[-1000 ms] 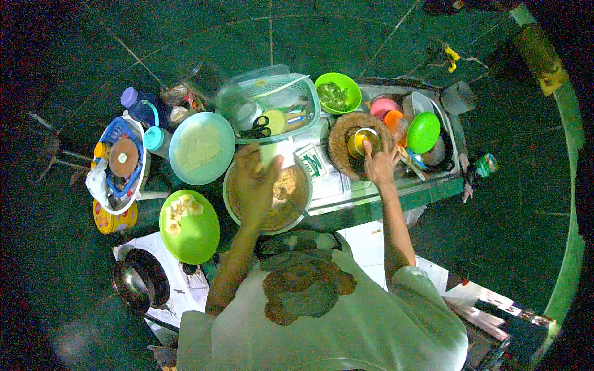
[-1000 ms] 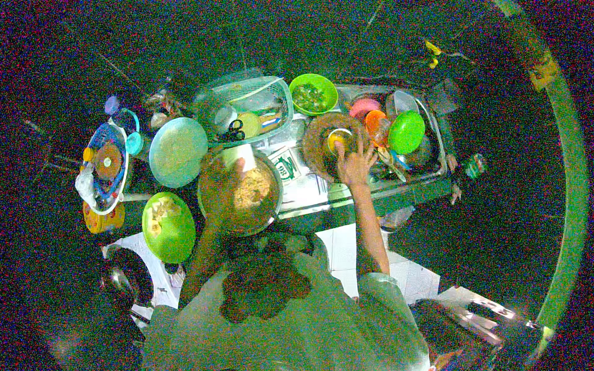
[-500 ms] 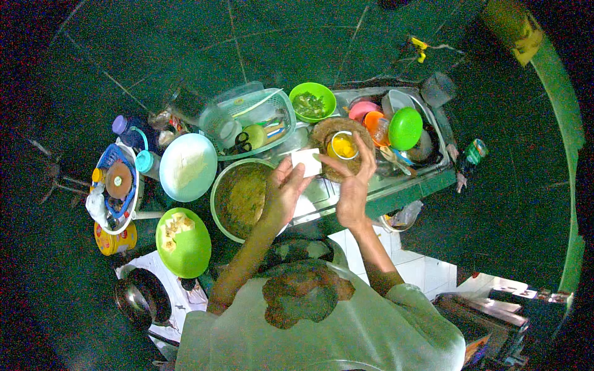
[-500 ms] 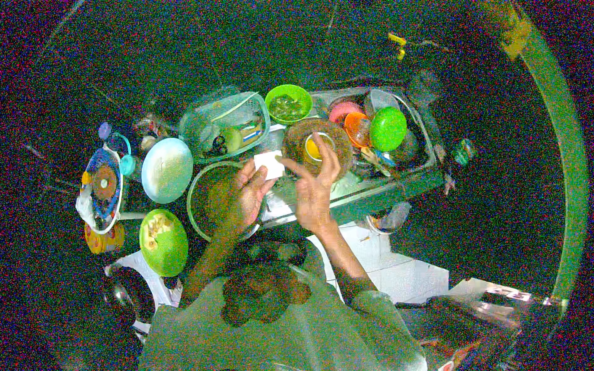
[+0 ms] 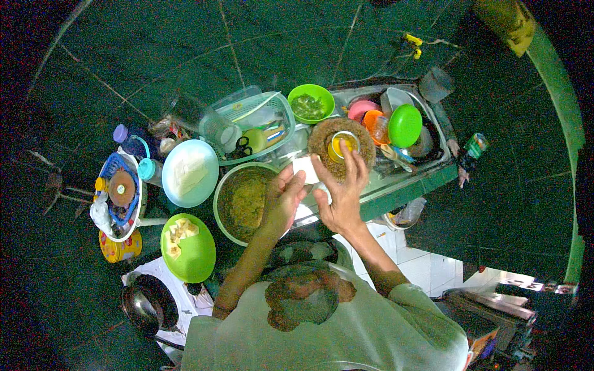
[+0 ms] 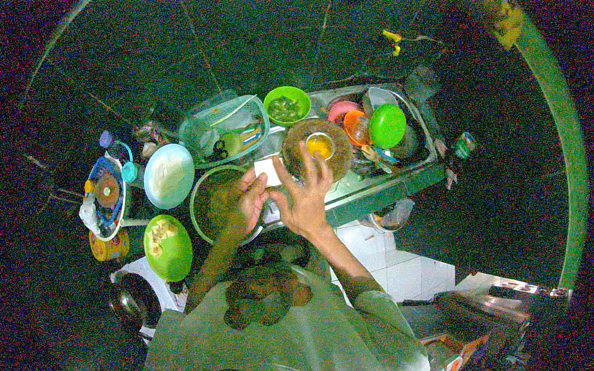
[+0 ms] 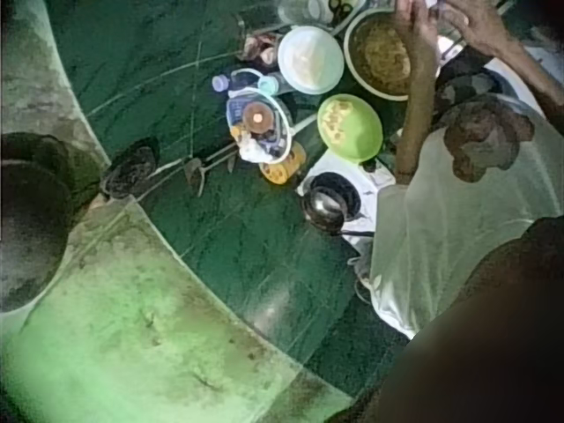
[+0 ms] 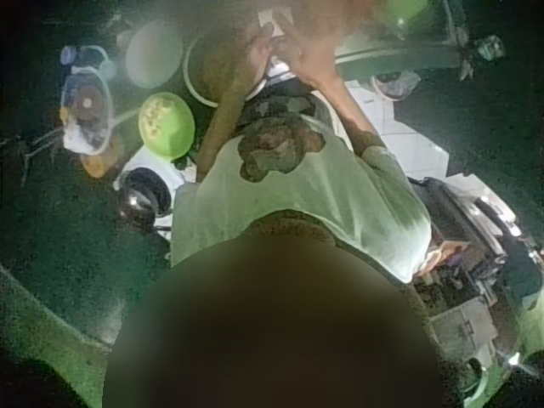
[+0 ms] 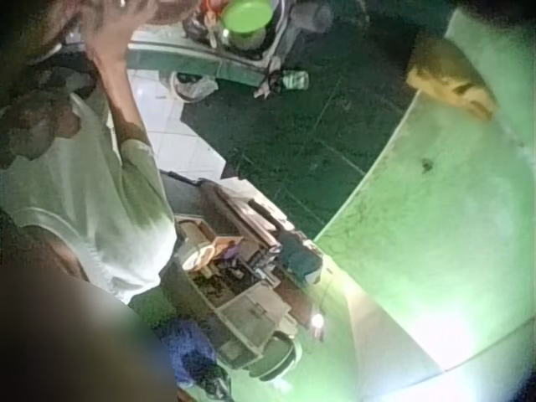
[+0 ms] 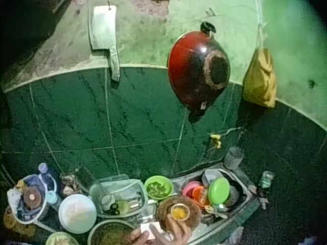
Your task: The person assembles small food parcels by placing a square wrapper on a bowl, adding a spoonful of filling, folding the wrapper, and placing the finished parcel on a plate. The process is repeated multiple times.
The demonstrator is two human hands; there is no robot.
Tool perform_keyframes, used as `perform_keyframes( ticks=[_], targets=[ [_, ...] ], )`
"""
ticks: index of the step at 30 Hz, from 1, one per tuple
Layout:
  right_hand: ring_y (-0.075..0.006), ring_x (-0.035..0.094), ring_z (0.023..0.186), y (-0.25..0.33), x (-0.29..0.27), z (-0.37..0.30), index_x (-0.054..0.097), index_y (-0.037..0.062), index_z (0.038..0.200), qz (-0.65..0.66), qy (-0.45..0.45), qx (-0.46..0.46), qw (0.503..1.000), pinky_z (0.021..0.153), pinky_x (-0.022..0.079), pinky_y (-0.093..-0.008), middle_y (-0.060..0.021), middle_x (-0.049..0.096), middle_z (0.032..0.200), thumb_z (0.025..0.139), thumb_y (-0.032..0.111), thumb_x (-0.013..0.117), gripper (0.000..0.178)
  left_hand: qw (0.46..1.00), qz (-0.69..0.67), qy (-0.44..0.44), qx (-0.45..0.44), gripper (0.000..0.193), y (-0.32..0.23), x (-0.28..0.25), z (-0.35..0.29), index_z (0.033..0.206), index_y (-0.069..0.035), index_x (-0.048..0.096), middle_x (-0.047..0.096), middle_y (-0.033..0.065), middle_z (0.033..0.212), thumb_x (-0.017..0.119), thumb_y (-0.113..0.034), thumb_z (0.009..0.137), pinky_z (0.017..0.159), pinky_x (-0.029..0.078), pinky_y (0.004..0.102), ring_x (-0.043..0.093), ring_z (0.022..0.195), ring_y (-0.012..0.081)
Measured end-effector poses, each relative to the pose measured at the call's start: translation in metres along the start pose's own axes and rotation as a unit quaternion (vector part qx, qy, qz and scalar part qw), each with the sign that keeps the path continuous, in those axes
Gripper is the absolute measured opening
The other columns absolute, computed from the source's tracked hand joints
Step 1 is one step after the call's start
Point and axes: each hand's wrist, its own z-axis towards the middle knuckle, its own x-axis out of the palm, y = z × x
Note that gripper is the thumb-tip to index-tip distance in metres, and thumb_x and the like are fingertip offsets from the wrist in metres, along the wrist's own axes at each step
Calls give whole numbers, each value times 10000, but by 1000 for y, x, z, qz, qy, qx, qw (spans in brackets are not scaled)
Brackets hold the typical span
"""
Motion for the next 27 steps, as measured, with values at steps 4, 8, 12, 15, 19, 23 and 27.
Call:
perform_keyframes(
  ticks=[4,8,12,15,19,23,27],
  targets=[
    [-461,250,1393,-12,8,0,636,241,1337,24,-22,26,999,1135,163,-617,-191,261,1595,957,486,527,465,999,-1,-43,-14,416,1,-5,-4,1417,-45,475,591,84,1318,543,-175,1027,1052,458,399,575,1200,196],
    [-415,233,1409,-86,38,3,686,63,1243,-20,-36,155,987,1168,145,-556,-178,261,1595,1052,458,349,554,996,8,-85,-4,402,2,-9,-9,1404,-20,476,578,111,1331,527,-178,1038,1101,429,449,559,1236,229],
    [-423,212,1433,-148,77,-6,724,-6,1140,-129,17,208,969,1169,128,-598,-97,262,1613,1055,464,335,616,997,2,-75,8,388,3,-20,-9,1383,15,473,560,133,1347,518,-161,1040,1124,411,483,545,1254,241],
    [-438,194,1448,-158,87,-3,748,-25,1067,-169,65,203,962,1164,115,-627,-63,259,1621,1050,493,329,666,995,-40,-87,4,387,11,-32,-4,1369,39,472,550,139,1355,533,-126,1024,1131,405,497,538,1262,256],
    [-446,202,1448,-153,87,7,733,-35,1100,-204,126,175,955,1151,109,-656,-76,297,1606,1045,522,321,695,989,-139,-59,-4,417,-9,-23,-13,1372,61,460,527,152,1385,539,-38,975,1147,389,498,519,1288,283],
    [-425,232,1444,-155,83,11,572,-8,1344,-116,30,217,969,1171,132,-597,-141,352,1569,1047,538,285,684,996,66,12,51,490,-12,-26,-10,1403,59,440,506,156,1415,530,6,924,1176,349,481,493,1323,287],
    [-383,258,1431,-78,24,36,401,70,1493,171,-87,183,964,1194,148,-488,-193,371,1539,1051,552,219,680,994,96,39,39,547,-20,-22,-14,1444,39,416,504,142,1427,534,-21,914,1188,326,454,482,1337,265]
  ],
)
